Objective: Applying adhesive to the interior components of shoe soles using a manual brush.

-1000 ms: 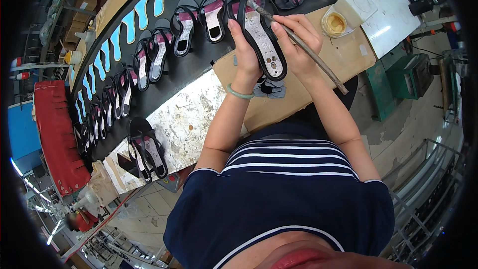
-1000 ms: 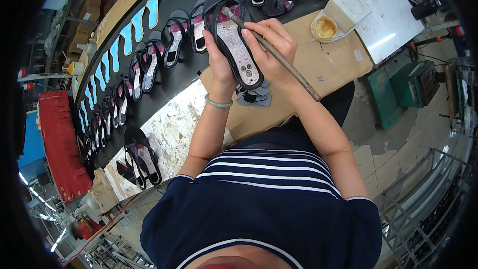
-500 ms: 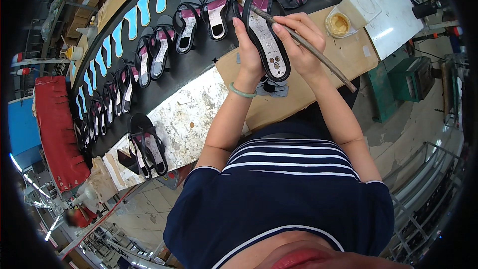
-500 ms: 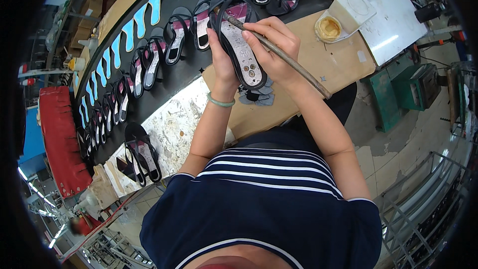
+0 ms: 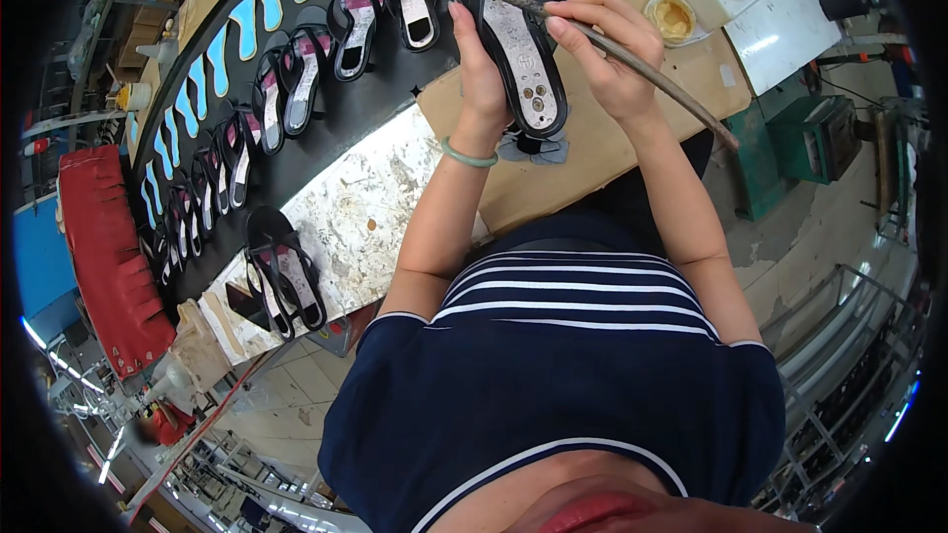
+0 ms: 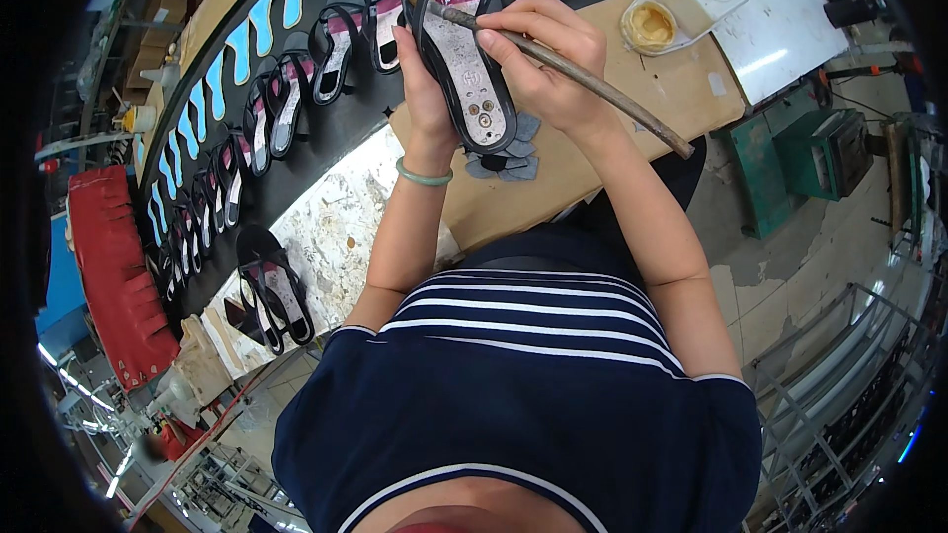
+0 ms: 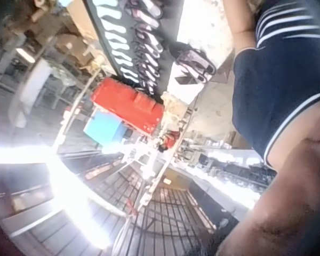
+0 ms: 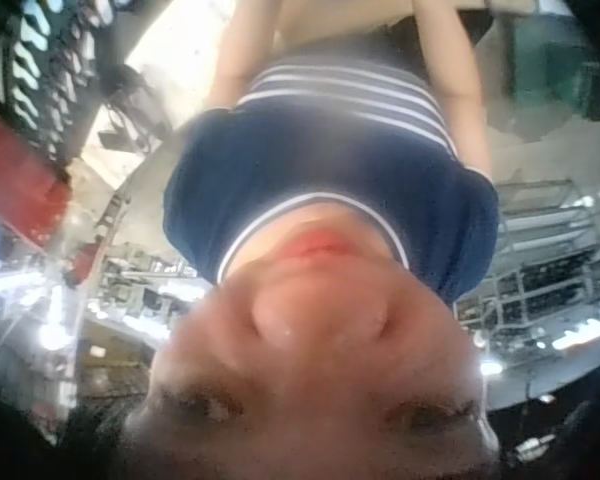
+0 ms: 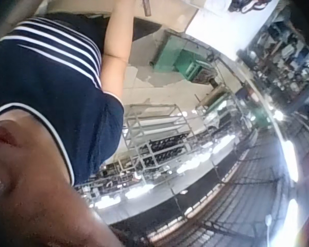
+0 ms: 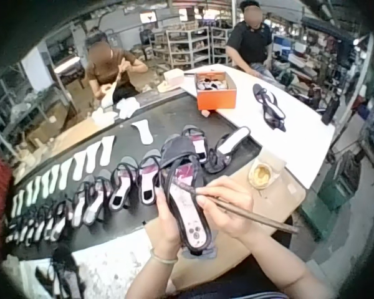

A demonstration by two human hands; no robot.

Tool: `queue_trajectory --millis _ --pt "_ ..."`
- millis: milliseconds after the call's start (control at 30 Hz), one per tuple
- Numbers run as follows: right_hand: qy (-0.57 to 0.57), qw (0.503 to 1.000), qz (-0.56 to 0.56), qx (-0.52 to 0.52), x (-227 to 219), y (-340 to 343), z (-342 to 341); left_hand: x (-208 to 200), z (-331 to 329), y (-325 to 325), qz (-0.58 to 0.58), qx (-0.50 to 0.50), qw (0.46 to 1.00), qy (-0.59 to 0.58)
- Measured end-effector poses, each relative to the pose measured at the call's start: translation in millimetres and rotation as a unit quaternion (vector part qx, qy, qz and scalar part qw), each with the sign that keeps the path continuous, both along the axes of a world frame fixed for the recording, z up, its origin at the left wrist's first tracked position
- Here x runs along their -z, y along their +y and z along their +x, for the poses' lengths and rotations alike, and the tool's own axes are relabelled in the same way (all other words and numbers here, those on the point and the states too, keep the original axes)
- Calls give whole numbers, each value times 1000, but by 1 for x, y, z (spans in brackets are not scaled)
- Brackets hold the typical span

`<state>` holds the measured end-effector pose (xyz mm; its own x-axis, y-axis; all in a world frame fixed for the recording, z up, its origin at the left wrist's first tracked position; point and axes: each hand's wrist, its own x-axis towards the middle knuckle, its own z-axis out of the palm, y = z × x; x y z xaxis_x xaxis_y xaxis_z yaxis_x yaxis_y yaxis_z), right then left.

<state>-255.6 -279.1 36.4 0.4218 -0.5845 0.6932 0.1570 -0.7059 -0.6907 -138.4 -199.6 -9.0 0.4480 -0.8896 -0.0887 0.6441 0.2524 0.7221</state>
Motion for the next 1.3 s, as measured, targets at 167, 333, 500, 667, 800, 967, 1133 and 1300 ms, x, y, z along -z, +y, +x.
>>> queue_trajectory --millis 167,333,500,667,800,967,1133,1300 --pt "26 999 -5 -26 -11 0 -10 -3 1 4 -3 9 1000 18" --pt "32 999 36 7 -13 2 -25 -6 -2 6 11 -32 999 31" --pt "7 996 17 87 -12 14 -11 -15 -3 -2 20 -34 999 23" --pt "6 992 -20 124 3 13 7 -23 -3 -8 -14 -39 999 24" --pt "-3 990 -71 123 13 10 14 -15 -1 -11 -37 -50 998 34" --pt "7 988 -71 135 19 9 19 -14 -2 -10 -28 -54 998 32" --pt "17 988 -76 131 24 7 22 -10 -2 -8 -27 -56 997 38" --pt "24 989 -67 132 22 7 24 -14 -4 -6 -19 -57 998 29"
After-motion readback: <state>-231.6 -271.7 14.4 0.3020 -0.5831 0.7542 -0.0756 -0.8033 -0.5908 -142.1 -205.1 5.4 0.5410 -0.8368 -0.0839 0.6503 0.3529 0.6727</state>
